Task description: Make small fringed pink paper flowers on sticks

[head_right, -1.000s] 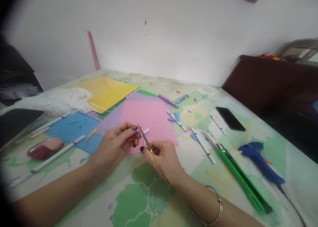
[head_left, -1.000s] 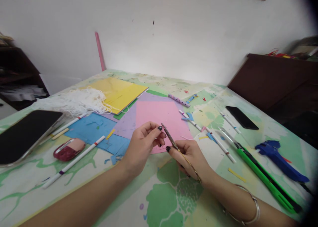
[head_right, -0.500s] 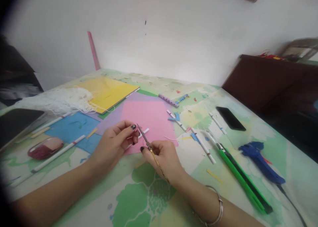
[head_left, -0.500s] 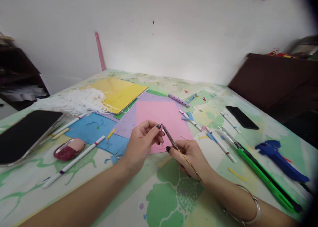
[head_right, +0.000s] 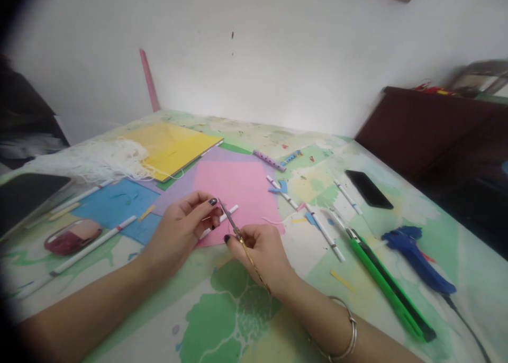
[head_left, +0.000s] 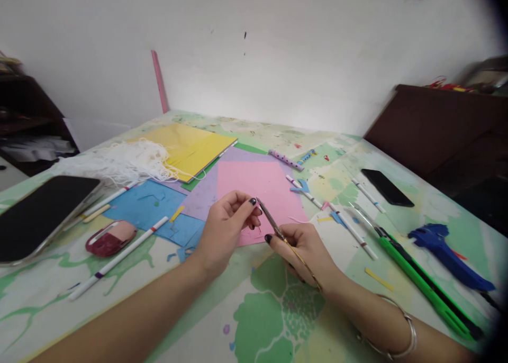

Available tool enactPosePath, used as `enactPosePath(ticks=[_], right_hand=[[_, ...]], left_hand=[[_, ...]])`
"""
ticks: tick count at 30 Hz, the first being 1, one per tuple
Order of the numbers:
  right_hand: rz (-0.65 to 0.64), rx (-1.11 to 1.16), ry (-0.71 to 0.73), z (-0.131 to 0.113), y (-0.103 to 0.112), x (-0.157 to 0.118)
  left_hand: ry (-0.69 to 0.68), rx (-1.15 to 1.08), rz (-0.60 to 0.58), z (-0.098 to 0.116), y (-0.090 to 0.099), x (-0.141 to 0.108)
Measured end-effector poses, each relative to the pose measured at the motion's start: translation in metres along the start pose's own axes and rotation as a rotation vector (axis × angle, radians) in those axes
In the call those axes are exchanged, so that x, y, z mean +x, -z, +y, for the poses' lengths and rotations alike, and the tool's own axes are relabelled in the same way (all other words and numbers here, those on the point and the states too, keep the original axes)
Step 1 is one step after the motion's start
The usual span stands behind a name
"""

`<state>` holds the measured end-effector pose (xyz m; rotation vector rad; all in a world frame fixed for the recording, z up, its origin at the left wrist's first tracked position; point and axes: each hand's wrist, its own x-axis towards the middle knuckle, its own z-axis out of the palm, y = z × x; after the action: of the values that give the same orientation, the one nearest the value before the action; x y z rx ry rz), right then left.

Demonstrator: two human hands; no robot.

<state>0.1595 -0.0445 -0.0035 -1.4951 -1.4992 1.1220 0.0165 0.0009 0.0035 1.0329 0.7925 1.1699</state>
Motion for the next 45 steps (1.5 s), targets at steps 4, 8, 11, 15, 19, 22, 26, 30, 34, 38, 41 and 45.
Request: enactPosePath(ticks=[4,8,11,15,19,22,26,30,34,38,41,45], right_hand=[[0.002,0.004,-0.003,0.000,0.000,0.000],[0.003,-0.020,0.001,0.000,0.000,0.000],[0.010,-0.038,0.004,0.001,0.000,0.001],[0.013,-0.054,0.006,0.002,0.000,0.002],[0.014,-0.079,0.007,0.002,0.000,0.001],[0.018,-0.095,0.003,0.002,0.001,0.001],[0.066,-0.161,0.026,0.004,0.003,0.002],[0.099,-0.330,0.087,0.008,0.012,0.009],[0.150,-0.646,0.140,0.015,0.028,0.018],[0.258,-0.875,0.093,0.022,0.042,0.025],[0.299,-0.973,0.108,0.023,0.044,0.025],[0.324,-1.036,0.188,0.018,0.043,0.019]], left_hand=[[-0.009,0.013,0.001,-0.001,0.001,0.001],[-0.008,0.008,0.001,-0.001,0.002,0.002],[-0.011,0.005,-0.003,-0.001,0.003,0.002],[-0.013,0.002,-0.005,-0.002,0.004,0.003],[-0.005,0.005,-0.002,-0.002,0.003,0.004],[-0.004,0.003,-0.002,-0.002,0.003,0.004],[-0.005,0.007,0.001,-0.002,0.003,0.004],[0.003,0.019,0.010,-0.002,0.004,0.005],[-0.014,0.052,0.012,-0.002,0.007,0.006],[-0.009,0.162,0.029,-0.002,0.010,0.008],[-0.021,0.205,0.015,-0.002,0.010,0.009],[-0.003,0.216,-0.004,-0.001,0.007,0.007]])
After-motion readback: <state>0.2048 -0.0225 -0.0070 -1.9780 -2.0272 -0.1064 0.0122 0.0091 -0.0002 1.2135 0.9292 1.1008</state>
